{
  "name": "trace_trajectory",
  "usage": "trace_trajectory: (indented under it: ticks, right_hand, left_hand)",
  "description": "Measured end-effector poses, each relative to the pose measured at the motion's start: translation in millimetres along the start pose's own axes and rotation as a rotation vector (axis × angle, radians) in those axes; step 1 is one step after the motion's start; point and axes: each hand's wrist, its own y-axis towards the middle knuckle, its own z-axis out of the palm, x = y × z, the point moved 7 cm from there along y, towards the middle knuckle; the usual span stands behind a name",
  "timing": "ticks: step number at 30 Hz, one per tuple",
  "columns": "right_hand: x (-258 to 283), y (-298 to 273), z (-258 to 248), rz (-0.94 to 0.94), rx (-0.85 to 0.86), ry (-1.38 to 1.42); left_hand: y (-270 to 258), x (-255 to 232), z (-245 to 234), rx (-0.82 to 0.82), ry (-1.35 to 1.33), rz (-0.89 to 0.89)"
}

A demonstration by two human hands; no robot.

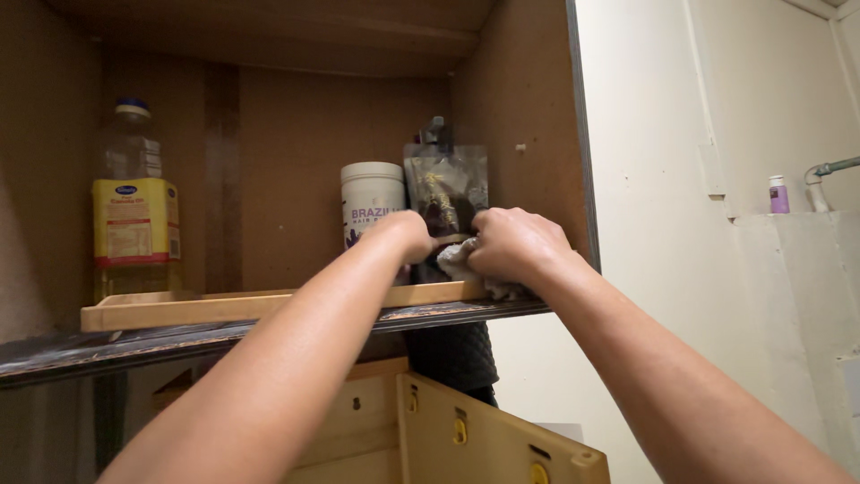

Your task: The person wipes the interior of a wooden bathroom cabinet with a cloth, then wipes and places several bottles and containers onto the cabinet shelf. The person also wipes the sink area and surrounding surfaces.

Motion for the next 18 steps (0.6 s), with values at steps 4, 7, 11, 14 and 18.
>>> trace_trajectory:
  ticks: [4,7,11,14,18]
  right_hand:
    - [-6.5,7.4,2.0,-0.002,-0.053,0.059]
    - [-14.7,24.5,15.6,-0.006,0.064,0.185]
    - [-18.5,49.3,32.8,-0.114,0.137,0.194]
    - [-22.5,60.6,39.8,-0.148,0.174,0.204]
    - [-31.3,62.4,41.6,-0.054,0.149,0.271]
  left_hand:
    - [-11.8,-6.2,-18.7,-0.24,0.014,0.057]
    - [-11.2,-13.4,-12.3,-0.16,-0.021,0.11]
    - [-16.9,-16.0,3.7,0.117,-0.106,0.076]
    - [-21.3,-12.5,12.6,0.25,-0.195,0.04]
    - [-9.0,-8.2,16.3,0.215,-0.223,-0.016]
